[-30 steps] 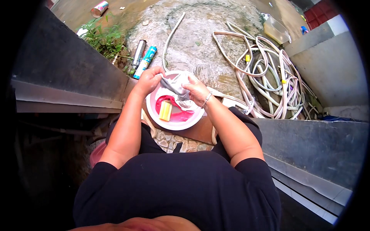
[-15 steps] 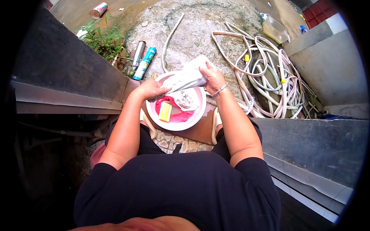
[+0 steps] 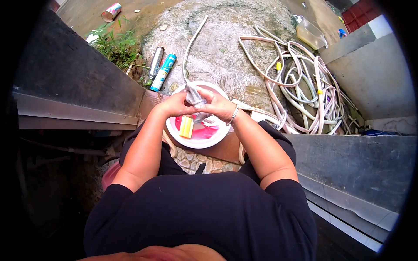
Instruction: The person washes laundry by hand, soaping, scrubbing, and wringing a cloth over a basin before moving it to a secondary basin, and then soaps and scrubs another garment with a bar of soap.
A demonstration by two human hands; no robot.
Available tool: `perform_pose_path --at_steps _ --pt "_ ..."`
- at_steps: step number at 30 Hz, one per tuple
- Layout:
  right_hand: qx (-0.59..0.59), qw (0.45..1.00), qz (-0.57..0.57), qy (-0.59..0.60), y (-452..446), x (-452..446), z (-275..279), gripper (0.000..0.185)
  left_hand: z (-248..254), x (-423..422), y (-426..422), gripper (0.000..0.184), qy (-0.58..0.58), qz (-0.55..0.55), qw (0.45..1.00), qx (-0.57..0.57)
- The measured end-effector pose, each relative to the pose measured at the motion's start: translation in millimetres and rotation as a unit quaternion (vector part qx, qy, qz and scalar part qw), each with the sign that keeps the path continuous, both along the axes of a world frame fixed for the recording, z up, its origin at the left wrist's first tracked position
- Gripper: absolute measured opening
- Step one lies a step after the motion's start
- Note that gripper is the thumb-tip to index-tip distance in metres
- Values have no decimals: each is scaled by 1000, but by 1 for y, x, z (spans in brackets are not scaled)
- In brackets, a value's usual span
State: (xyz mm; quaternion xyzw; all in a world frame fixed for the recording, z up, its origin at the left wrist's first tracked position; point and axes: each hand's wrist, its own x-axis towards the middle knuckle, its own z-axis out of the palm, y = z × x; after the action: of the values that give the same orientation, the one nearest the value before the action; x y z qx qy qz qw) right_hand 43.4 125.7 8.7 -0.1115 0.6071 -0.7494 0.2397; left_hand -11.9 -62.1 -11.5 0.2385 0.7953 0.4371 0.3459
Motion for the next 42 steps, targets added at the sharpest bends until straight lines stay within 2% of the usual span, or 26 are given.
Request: perform_pose_path --at_steps 1,4,5,6,8,10,12,13,15,17,18,19,20,21,26,28,29,30,32,34,35,36,37,39,41,42 --pt "-52 997 16 -46 0 0 2 68 -18 -2 0 41 3 10 999 33" --pt "-76 996 -15 -47 2 -3 -2 60 8 -1 -1 43 52 31 998 -18" --pt "-94 992 -28 -78 1 -2 -1 53 -21 -5 -3 36 79 69 993 52" --pt "-95 992 -28 -78 1 -2 -5 53 -21 -5 -4 36 79 68 993 51" --pt "-98 989 -31 -105 1 -4 -14 50 -18 -6 -5 28 172 64 978 97" --pt "-94 988 -44 -119 -1 -1 -17 49 -13 -9 -6 23 149 59 984 78" --pt "-90 986 -57 -132 -3 -1 -21 47 -2 -11 -6 22 139 22 990 -31" --pt "-81 987 -78 -112 -4 -1 -27 45 -9 -12 -5 22 139 23 990 -31" --pt "-73 988 -101 -93 -4 0 -31 44 -19 -11 -1 19 43 115 986 114" --pt "99 992 -53 -48 1 0 -31 38 -8 -10 -3 18 88 109 987 80" --pt "99 992 -53 -48 3 -1 -35 38 1 -9 -4 18 133 106 984 46" --pt "162 985 -16 -53 6 -2 -44 36 3 -8 -4 16 153 108 981 57" --pt "223 973 21 -58 9 -3 -57 34 1 -9 -4 16 153 108 981 57" --pt "302 953 4 4 15 -6 -97 36 -4 -10 -4 16 158 130 976 78" --pt "256 967 15 -9 9 1 -78 42 -8 -16 -8 17 194 182 953 146" --pt "475 867 93 118 15 0 -95 40 -8 -23 -16 20 184 238 939 166" --pt "435 892 63 107 8 6 -71 36 -9 -27 -19 25 200 240 939 142" --pt "435 892 63 107 7 6 -75 36 -12 -28 -20 25 200 240 939 142" --pt "313 950 -8 6 2 5 -75 32 -9 -27 -22 30 229 229 940 105" --pt "285 940 -110 150 -1 6 -58 27 1 -24 -22 32 218 233 943 97" --pt "260 949 -134 117 1 3 -60 24 4 -23 -21 34 209 236 945 90" --pt "287 943 -164 46 6 -1 -63 20 -4 -25 -21 34 209 235 945 90" --pt "314 929 -179 76 10 -4 -68 19 -18 -30 -22 36 222 232 942 98" --pt "341 914 -193 106 17 -8 -68 18 -12 -29 -20 38 235 227 939 107" --pt "475 858 -156 121 22 -10 -67 19 -2 -24 -20 40 199 209 957 39" --pt "475 857 -157 120 23 -10 -68 19 -1 -22 -19 40 199 208 957 39"
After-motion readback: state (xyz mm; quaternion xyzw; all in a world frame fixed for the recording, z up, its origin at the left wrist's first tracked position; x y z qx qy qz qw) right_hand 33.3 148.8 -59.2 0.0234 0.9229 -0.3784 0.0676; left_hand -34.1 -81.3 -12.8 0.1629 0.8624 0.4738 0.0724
